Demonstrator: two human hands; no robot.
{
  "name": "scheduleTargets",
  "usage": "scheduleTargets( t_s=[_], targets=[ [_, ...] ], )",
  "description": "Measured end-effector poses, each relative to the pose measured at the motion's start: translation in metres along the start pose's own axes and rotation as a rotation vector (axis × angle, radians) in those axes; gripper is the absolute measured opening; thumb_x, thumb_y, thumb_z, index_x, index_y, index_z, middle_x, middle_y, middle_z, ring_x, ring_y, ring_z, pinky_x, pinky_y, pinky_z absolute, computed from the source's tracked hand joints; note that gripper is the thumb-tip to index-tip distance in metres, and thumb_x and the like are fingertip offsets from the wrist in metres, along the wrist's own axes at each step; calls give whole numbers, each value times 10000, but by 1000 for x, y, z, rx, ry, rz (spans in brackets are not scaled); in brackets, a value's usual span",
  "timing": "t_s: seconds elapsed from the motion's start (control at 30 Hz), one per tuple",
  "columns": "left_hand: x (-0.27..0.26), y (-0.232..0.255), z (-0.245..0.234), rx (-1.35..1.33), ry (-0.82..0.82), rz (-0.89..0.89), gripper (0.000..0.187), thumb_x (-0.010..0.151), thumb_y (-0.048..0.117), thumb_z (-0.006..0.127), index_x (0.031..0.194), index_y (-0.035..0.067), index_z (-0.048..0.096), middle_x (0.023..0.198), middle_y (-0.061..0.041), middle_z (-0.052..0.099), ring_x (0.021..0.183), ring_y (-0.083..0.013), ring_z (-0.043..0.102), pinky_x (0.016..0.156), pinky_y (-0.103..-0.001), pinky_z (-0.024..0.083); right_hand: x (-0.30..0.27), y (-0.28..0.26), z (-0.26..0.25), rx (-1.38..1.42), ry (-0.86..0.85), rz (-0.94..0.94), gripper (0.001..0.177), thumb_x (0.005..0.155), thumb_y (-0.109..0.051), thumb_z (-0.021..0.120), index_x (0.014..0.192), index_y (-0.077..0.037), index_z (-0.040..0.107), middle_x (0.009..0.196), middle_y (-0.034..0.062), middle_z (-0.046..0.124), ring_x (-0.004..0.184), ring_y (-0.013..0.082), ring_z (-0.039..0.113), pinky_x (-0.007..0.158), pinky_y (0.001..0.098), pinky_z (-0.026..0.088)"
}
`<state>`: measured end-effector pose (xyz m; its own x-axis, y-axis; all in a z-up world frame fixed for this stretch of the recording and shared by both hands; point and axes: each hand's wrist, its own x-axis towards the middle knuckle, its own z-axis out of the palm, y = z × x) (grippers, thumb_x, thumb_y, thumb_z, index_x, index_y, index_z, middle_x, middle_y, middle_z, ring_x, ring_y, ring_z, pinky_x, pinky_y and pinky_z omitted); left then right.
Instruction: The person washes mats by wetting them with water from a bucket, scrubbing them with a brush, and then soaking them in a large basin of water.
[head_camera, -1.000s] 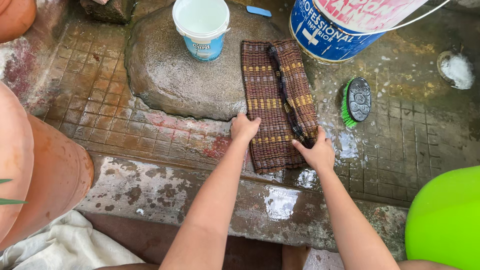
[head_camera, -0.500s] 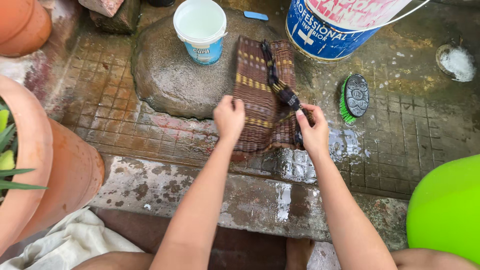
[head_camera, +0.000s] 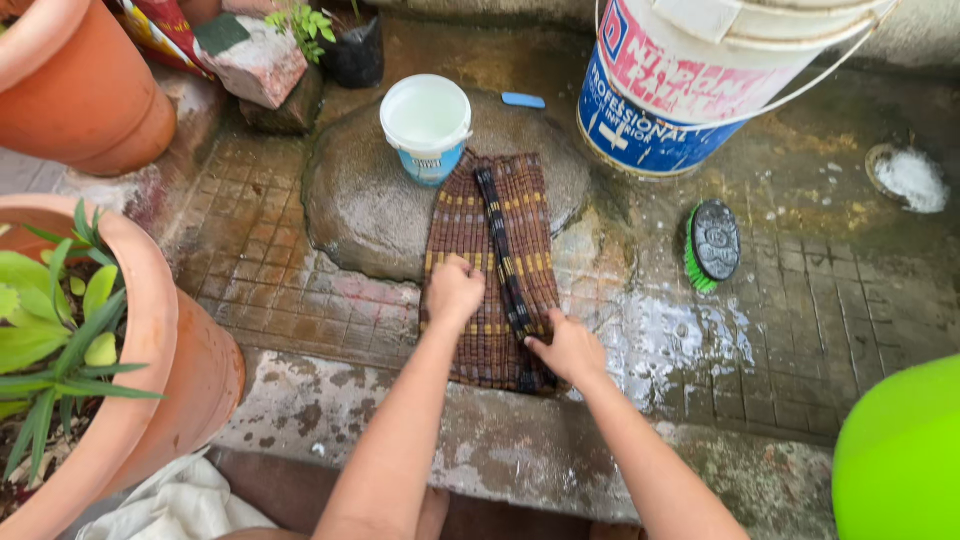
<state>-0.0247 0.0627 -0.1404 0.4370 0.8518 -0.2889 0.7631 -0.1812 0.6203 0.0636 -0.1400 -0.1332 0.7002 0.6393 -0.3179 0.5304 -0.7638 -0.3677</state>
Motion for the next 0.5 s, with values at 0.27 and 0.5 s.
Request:
scheduleTargets(
  t_s=[0.27, 0.5],
  targets=[
    [-29, 22, 74, -74, -90, -157, 345, 956, 268, 646, 1302, 273, 643, 1268, -154, 587, 1192, -371, 582, 970, -490, 516, 19, -7, 10, -74, -34, 32, 347, 825, -453, 777, 909, -117, 765, 1129, 155, 707, 1018, 343, 711, 877, 468, 572],
    [-48, 17, 82, -119, -135, 93, 546, 835, 121, 745, 1343, 284, 634, 1258, -156, 588, 1148, -345, 606, 999, -438, 505, 35, 43, 31, 94, 68, 39, 252, 910, -328, 685, 935, -79, 712, 970, 197, 747, 920, 393, 714, 845, 504, 563]
  ],
)
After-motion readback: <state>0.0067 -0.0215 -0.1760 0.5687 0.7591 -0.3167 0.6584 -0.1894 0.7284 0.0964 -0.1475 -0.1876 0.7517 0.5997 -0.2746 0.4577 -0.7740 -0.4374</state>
